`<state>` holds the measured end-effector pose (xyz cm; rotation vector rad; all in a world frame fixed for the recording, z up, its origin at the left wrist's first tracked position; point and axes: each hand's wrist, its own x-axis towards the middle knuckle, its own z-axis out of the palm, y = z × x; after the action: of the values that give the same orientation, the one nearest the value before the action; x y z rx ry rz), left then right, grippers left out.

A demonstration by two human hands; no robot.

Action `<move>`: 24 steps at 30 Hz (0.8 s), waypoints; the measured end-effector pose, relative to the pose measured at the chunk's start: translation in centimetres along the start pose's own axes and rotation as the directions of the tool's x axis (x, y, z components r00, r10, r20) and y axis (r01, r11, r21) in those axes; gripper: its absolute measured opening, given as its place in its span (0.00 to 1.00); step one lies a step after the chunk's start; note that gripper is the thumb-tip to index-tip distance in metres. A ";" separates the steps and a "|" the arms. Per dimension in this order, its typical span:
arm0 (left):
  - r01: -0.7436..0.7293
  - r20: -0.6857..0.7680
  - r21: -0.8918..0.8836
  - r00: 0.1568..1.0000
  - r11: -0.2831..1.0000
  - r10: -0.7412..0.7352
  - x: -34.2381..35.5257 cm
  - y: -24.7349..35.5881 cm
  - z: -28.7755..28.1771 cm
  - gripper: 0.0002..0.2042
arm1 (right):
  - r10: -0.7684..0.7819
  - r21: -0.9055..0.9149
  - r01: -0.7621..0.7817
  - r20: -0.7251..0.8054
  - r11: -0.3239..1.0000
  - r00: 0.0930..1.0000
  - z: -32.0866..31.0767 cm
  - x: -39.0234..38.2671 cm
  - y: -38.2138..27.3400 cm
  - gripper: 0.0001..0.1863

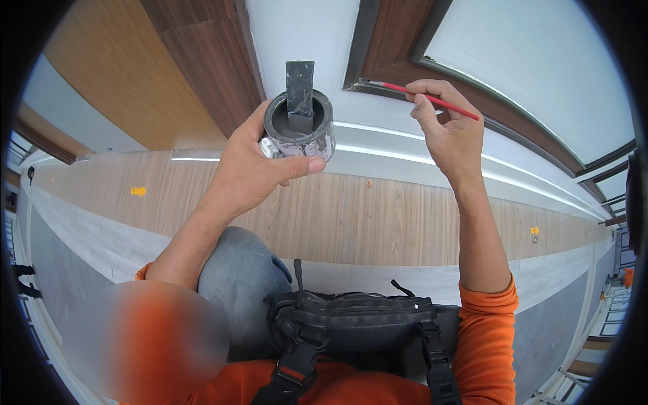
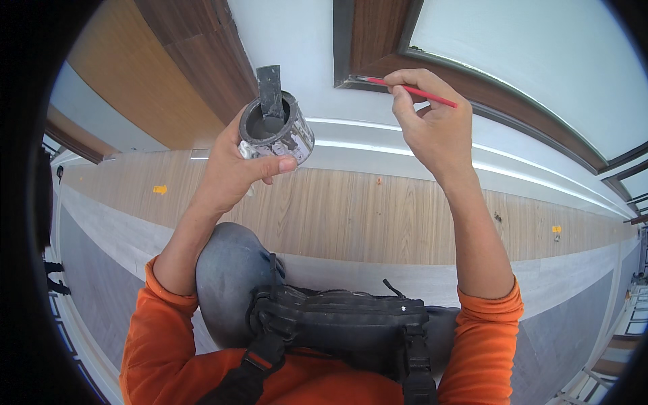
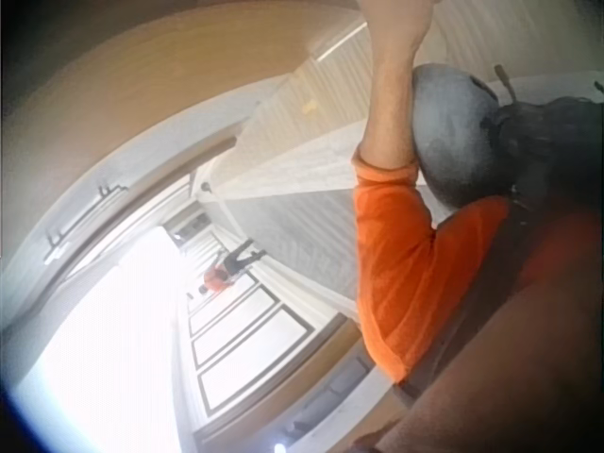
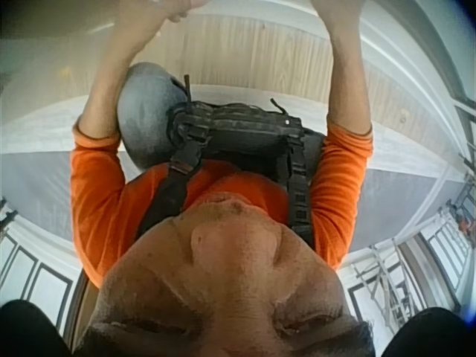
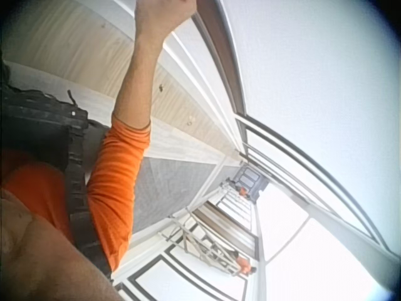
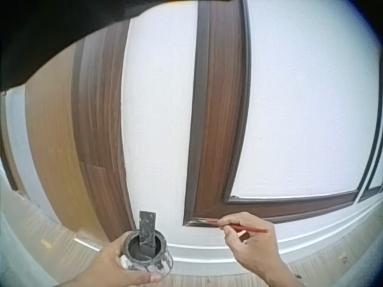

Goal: The person paints the edges of a wooden door frame using a small paintbrush and a paint can. They repeatedly dip the brush into the can and apply paint along the trim, moving along the frame as they work.

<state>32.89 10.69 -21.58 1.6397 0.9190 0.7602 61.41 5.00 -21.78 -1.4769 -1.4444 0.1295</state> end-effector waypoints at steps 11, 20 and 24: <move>-0.016 0.004 -0.037 1.000 0.999 0.016 -0.1 0.0 0.0 0.33 | 0.011 -0.079 -0.011 -0.008 0.997 1.000 -0.2 0.0 -0.2 0.07; 0.006 -0.015 -0.029 1.000 1.000 -0.006 -0.2 0.3 0.1 0.31 | 0.072 0.061 -0.071 -0.007 0.996 0.997 0.4 -0.1 0.0 0.08; 0.008 -0.015 0.000 1.000 1.000 -0.008 -0.2 0.3 0.1 0.31 | 0.054 0.033 -0.053 -0.024 0.998 0.998 0.6 -0.2 0.4 0.08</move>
<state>32.96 10.46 -21.36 1.6315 0.9363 0.7680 61.23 5.26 -22.45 -1.4859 -1.3775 0.1662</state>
